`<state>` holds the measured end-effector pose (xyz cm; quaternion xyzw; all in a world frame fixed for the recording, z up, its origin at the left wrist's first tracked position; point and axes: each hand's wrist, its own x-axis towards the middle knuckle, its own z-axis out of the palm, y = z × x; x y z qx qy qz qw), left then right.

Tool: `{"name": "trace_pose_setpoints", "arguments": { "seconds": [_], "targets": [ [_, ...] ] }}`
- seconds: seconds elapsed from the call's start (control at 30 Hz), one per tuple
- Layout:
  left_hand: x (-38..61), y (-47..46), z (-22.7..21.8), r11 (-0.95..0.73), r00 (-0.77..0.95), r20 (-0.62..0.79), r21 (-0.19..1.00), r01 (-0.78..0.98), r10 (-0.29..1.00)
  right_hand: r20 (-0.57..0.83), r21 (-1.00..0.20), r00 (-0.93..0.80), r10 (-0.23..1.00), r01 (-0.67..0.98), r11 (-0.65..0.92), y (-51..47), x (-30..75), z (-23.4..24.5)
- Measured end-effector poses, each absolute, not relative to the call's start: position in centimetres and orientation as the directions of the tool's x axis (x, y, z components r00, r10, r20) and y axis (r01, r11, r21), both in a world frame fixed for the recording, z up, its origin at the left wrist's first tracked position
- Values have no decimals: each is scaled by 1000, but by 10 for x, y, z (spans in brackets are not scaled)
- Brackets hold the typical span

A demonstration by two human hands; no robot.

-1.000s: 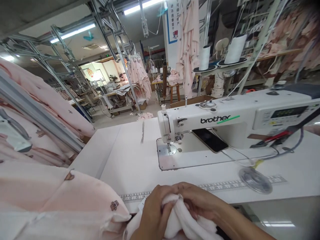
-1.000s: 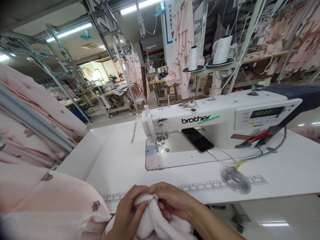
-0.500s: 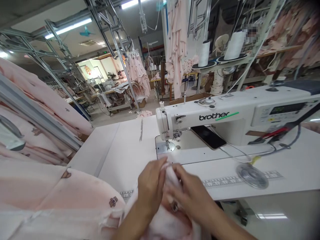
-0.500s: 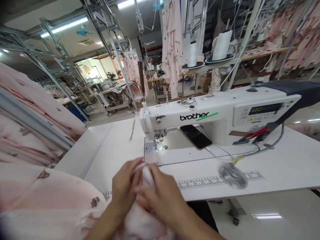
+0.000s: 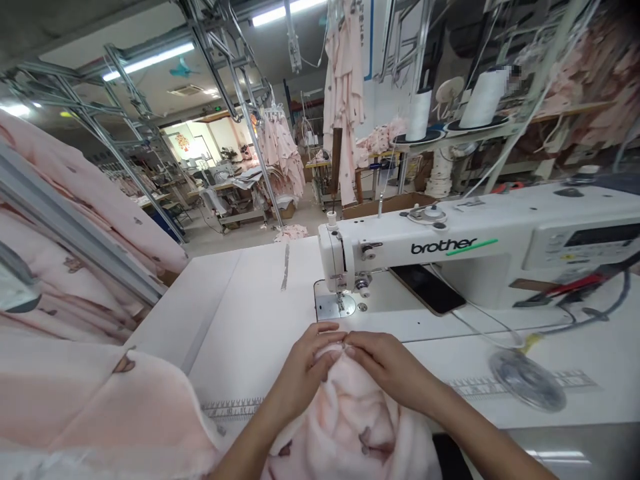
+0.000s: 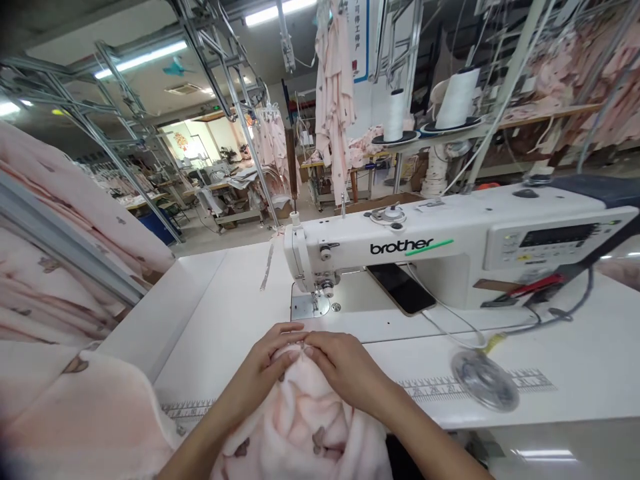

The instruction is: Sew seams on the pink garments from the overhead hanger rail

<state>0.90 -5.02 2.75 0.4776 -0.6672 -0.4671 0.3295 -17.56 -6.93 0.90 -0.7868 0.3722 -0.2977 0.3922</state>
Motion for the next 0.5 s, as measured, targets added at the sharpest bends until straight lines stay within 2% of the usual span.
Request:
{"name": "trace_pose_setpoints", "arguments": {
  "seconds": [0.13,0.3,0.43,0.5],
  "targets": [
    [6,-62,30,17,-342,-104,943,-332,-934,155,-837,469,-869,-405,-368,-74,-177,8],
    [0,-105,17,136,-266,-11,839,-527,-964,57,-791,254,-966,-579,-199,-111,-180,1],
    [-3,-135,-1,85,-227,-84,762,-642,-970,-44,-736,222,-974,-666,-119,-147,-174,-11],
    [-2,-140,-5,106,-231,-77,721,-685,-970,-67,-736,229,-971,-669,-107,-157,-171,-17]
  ]
}}
